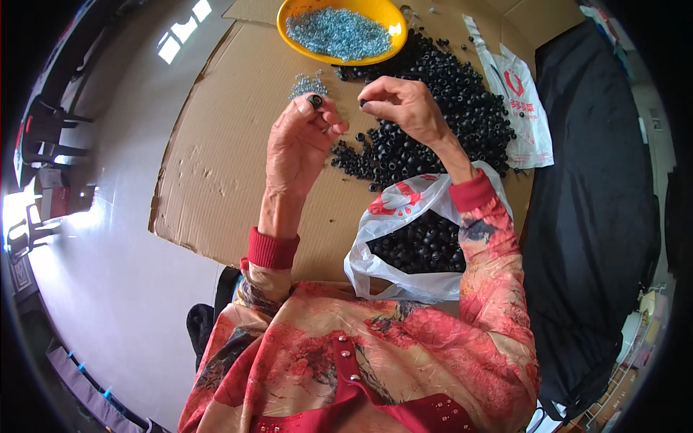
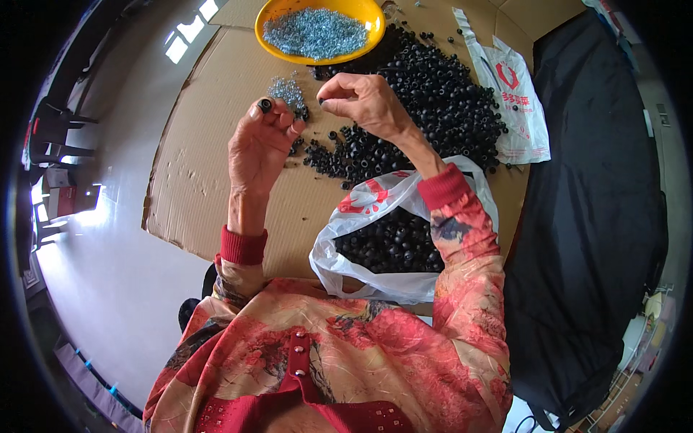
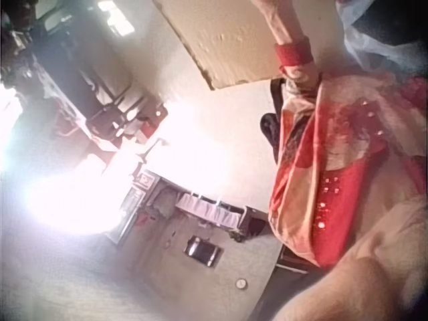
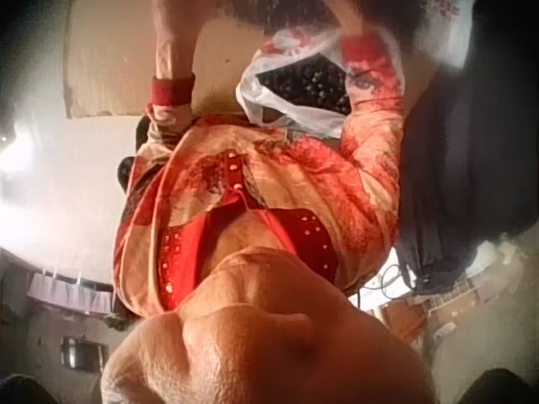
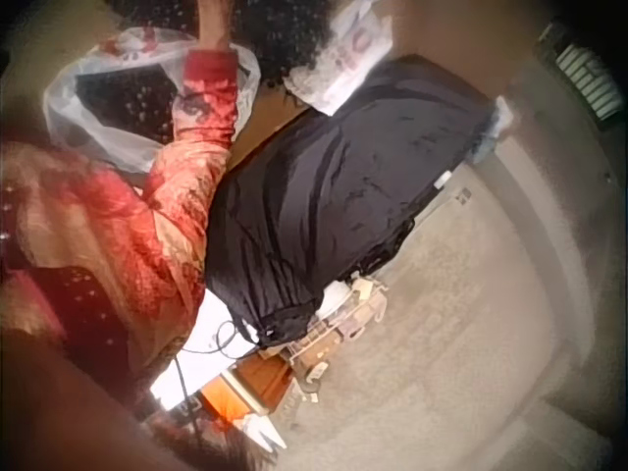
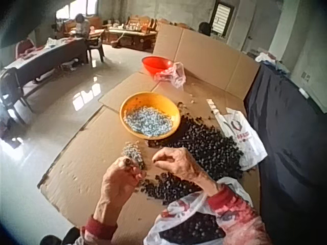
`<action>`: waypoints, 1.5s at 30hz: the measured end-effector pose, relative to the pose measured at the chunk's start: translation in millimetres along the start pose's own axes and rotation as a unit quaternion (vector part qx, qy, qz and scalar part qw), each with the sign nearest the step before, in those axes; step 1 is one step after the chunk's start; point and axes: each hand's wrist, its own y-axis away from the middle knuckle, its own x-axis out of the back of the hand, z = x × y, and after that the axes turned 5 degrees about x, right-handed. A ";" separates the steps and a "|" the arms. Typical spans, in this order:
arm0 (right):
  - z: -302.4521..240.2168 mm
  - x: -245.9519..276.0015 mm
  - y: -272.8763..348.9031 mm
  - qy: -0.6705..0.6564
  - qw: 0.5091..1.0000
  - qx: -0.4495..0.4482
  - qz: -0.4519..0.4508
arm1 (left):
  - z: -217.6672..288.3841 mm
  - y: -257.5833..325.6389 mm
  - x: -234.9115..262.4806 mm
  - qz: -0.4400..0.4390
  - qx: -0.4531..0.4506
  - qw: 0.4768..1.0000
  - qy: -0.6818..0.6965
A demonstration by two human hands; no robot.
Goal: The person assembles small components by inserting metal pins into black rubber grommets by hand and placing the assembled pieces into a plastic bag.
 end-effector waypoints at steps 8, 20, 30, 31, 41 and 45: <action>-45.9 4.8 7.4 -0.162 0.982 0.071 0.066 | -17.1 6.1 -23.4 -0.032 0.031 0.999 0.005; -59.1 -18.0 2.2 -0.360 0.925 0.069 0.098 | -19.2 8.6 -31.6 -0.049 0.044 0.997 0.031; -58.8 -23.8 6.7 -0.450 0.883 -0.005 0.136 | -18.0 8.8 -37.0 -0.021 0.050 0.998 0.040; -61.1 -23.9 6.9 -0.450 0.883 -0.004 0.136 | -18.7 8.8 -36.8 -0.022 0.051 0.997 0.043; -73.2 -29.0 8.7 -0.310 0.933 0.049 0.176 | -19.4 10.1 -39.8 0.001 0.045 0.997 0.057; -69.7 -29.8 9.5 -0.276 0.941 0.061 0.185 | -20.5 9.6 -37.0 0.001 0.041 0.998 0.055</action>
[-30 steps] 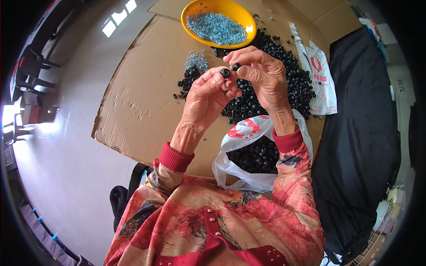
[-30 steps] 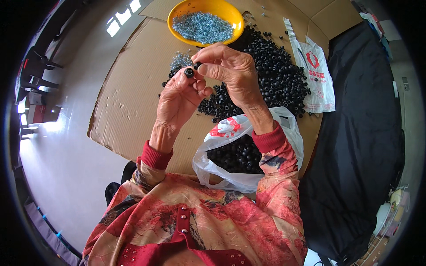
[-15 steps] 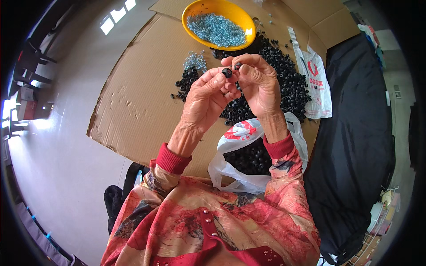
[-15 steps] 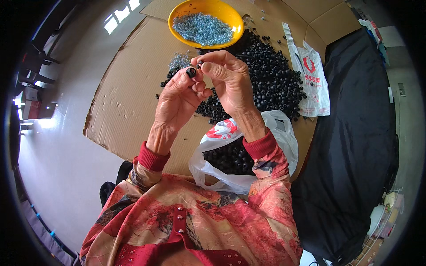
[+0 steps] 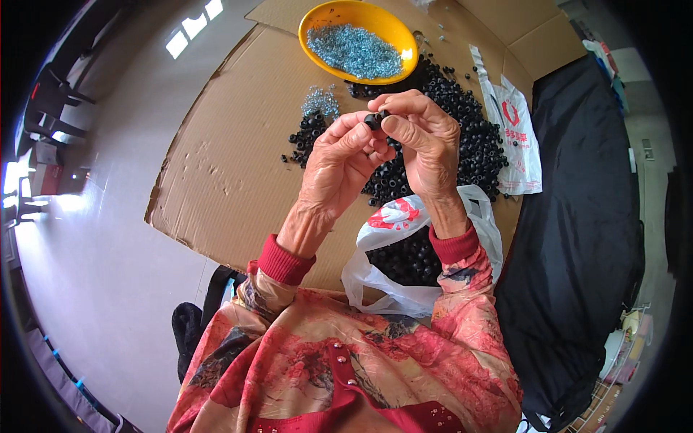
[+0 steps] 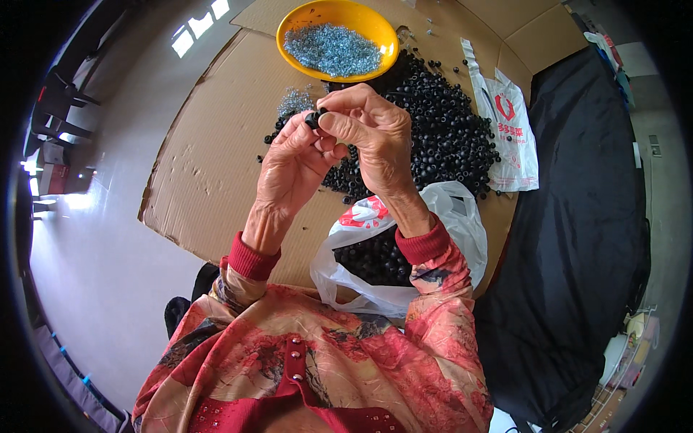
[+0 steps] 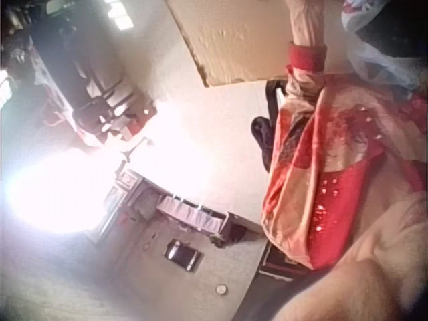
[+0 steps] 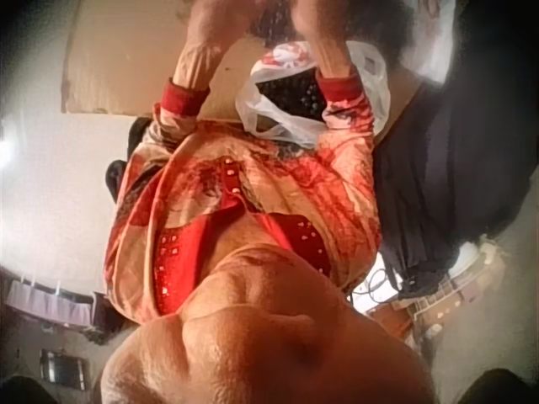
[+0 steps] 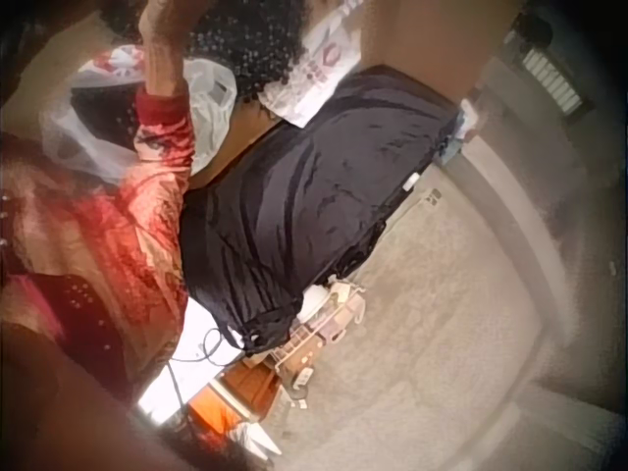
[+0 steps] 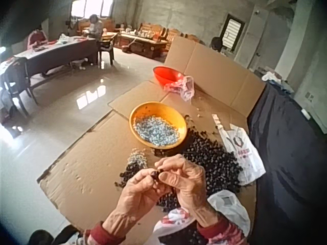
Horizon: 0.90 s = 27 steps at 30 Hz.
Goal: The person assembles small components by inserting metal pins into black rubber grommets by hand and placing the assembled pieces into a plastic bag.
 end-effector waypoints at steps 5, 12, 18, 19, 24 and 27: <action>-2.8 -3.8 1.3 0.024 1.000 0.001 0.001 | 0.0 -0.2 6.2 -0.049 -0.008 0.999 -0.010; -1.8 -0.3 3.1 0.113 0.992 0.054 0.013 | -3.8 0.4 3.5 -0.025 -0.009 0.999 -0.032; -3.0 -0.9 2.8 0.205 0.973 0.101 -0.012 | -0.9 3.2 -1.7 0.029 0.007 1.000 0.004; -2.4 -0.6 2.0 0.206 0.973 0.099 -0.012 | -0.9 3.0 -0.7 0.018 0.012 1.000 0.022; -7.6 3.2 -0.5 0.248 0.962 0.112 -0.027 | -3.4 1.3 5.3 -0.029 0.032 0.999 0.017; -8.4 4.4 -0.7 0.278 0.954 0.108 -0.038 | -3.6 1.2 6.1 -0.005 0.024 1.000 0.008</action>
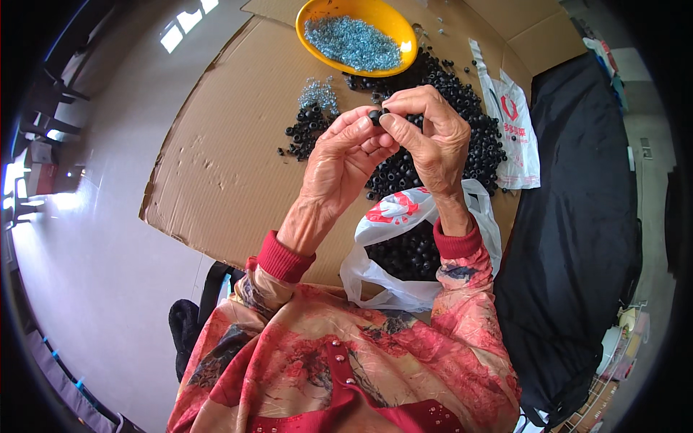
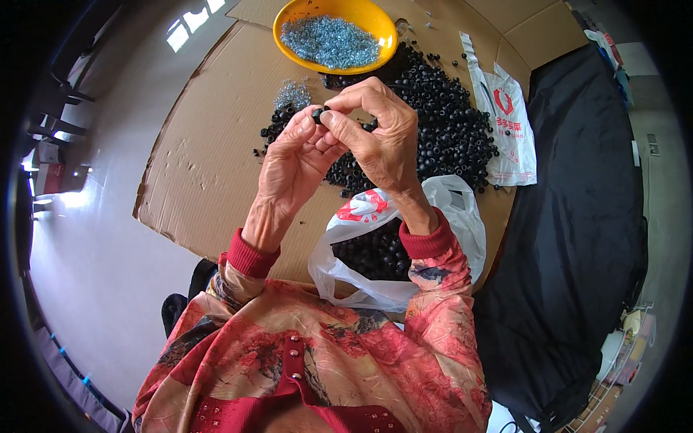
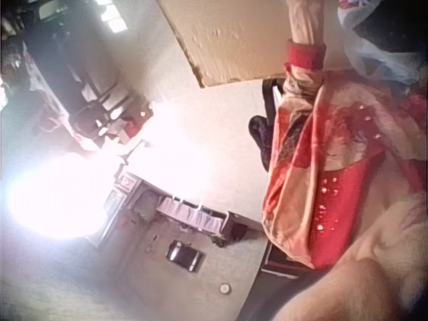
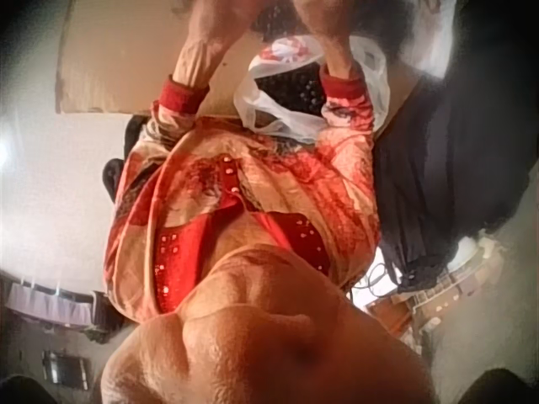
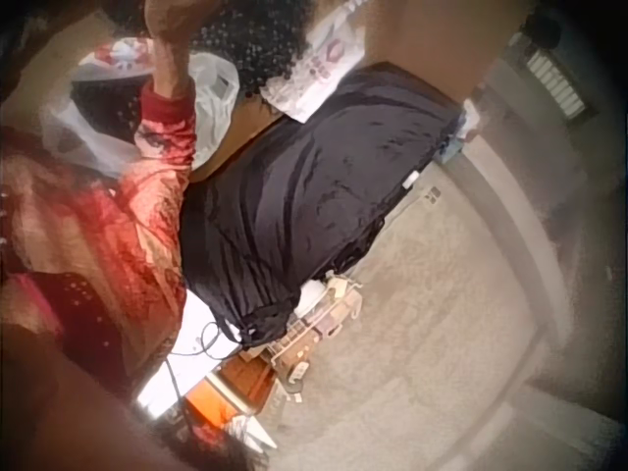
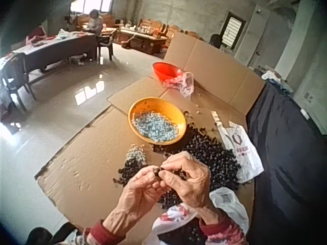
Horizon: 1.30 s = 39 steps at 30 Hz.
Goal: The person assembles small components by inserting metal pins into black rubber grommets by hand and placing the assembled pieces into a plastic bag.
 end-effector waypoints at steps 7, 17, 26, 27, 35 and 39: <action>-0.3 7.4 -2.2 0.135 0.985 0.108 -0.010 | -2.8 2.4 -10.0 0.033 0.001 0.999 0.022; 1.4 18.3 -5.5 0.036 0.998 0.014 -0.055 | -5.1 2.8 -8.2 0.034 0.026 0.999 0.024; 3.8 25.1 -7.0 -0.038 0.992 -0.078 -0.087 | -5.9 2.3 -12.0 0.032 0.070 0.995 0.061; 1.5 24.9 -8.4 -0.041 0.992 -0.081 -0.087 | -6.2 2.6 -12.0 0.032 0.072 0.995 0.059; -1.0 23.5 -9.9 -0.009 0.995 -0.060 -0.081 | -7.2 3.3 -12.0 0.039 0.057 0.996 0.050; -0.2 26.6 -7.1 0.069 0.989 0.048 -0.120 | -5.4 3.7 -10.4 0.036 0.047 0.997 0.040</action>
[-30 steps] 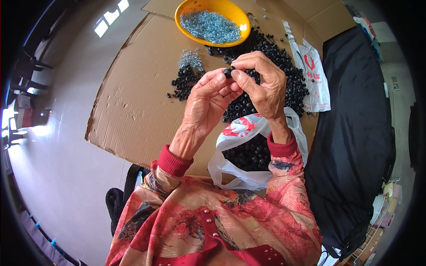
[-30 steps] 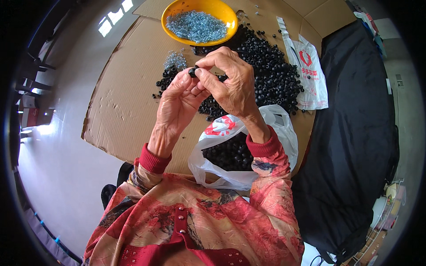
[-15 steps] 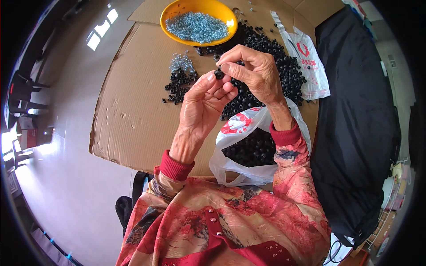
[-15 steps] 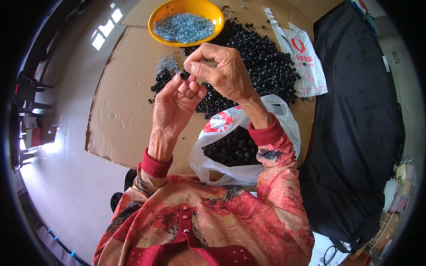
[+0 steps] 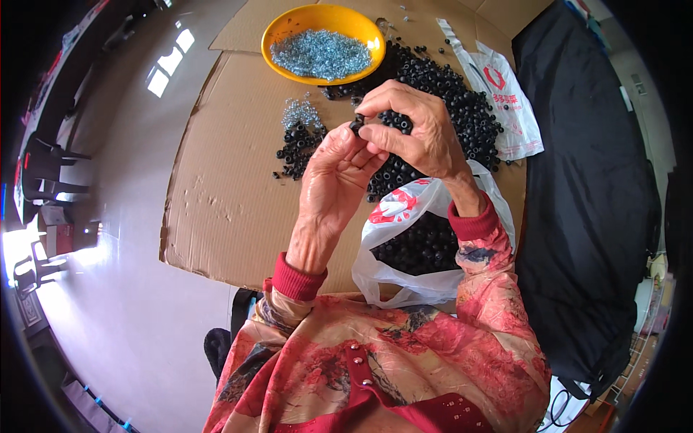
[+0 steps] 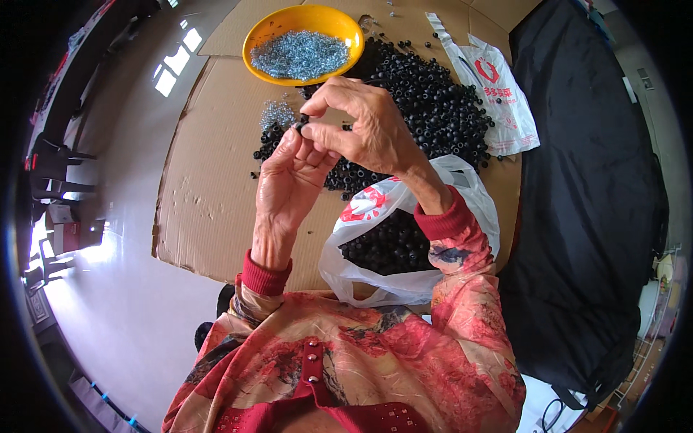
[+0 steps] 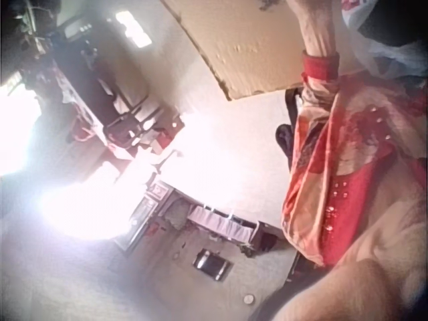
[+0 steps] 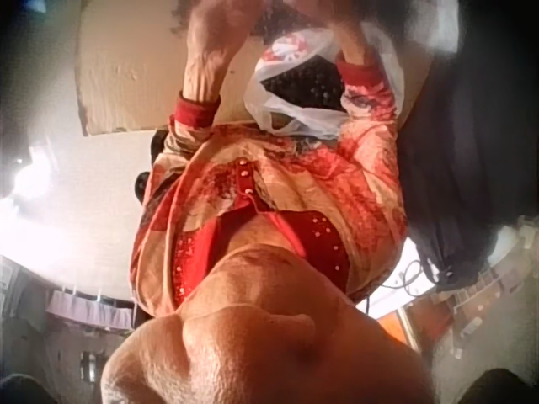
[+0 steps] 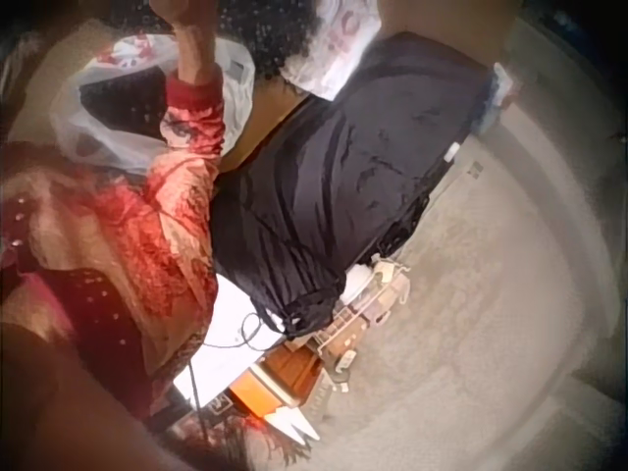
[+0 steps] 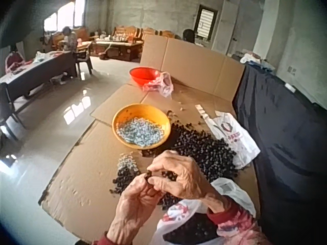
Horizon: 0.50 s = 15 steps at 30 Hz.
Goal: The person assembles small components by inserting metal pins into black rubber grommets by hand and placing the assembled pieces into a plastic bag.
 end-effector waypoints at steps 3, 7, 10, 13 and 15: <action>-4.5 1.4 4.0 0.094 0.995 0.043 0.008 | -2.2 0.3 -4.0 0.006 0.006 1.000 -0.026; -3.5 -4.0 6.6 0.157 0.982 0.105 0.018 | -1.2 2.8 -7.7 0.030 -0.002 0.999 -0.043; -2.7 -5.3 8.8 0.191 0.973 0.129 0.027 | -1.6 2.1 -2.2 0.011 -0.006 1.000 -0.018; -3.1 -4.8 9.0 0.181 0.973 0.139 0.035 | -1.7 3.3 -4.1 0.013 -0.002 1.000 -0.026; -2.5 -5.7 10.1 0.178 0.972 0.145 0.041 | -1.5 3.8 -3.9 0.021 -0.004 0.999 -0.050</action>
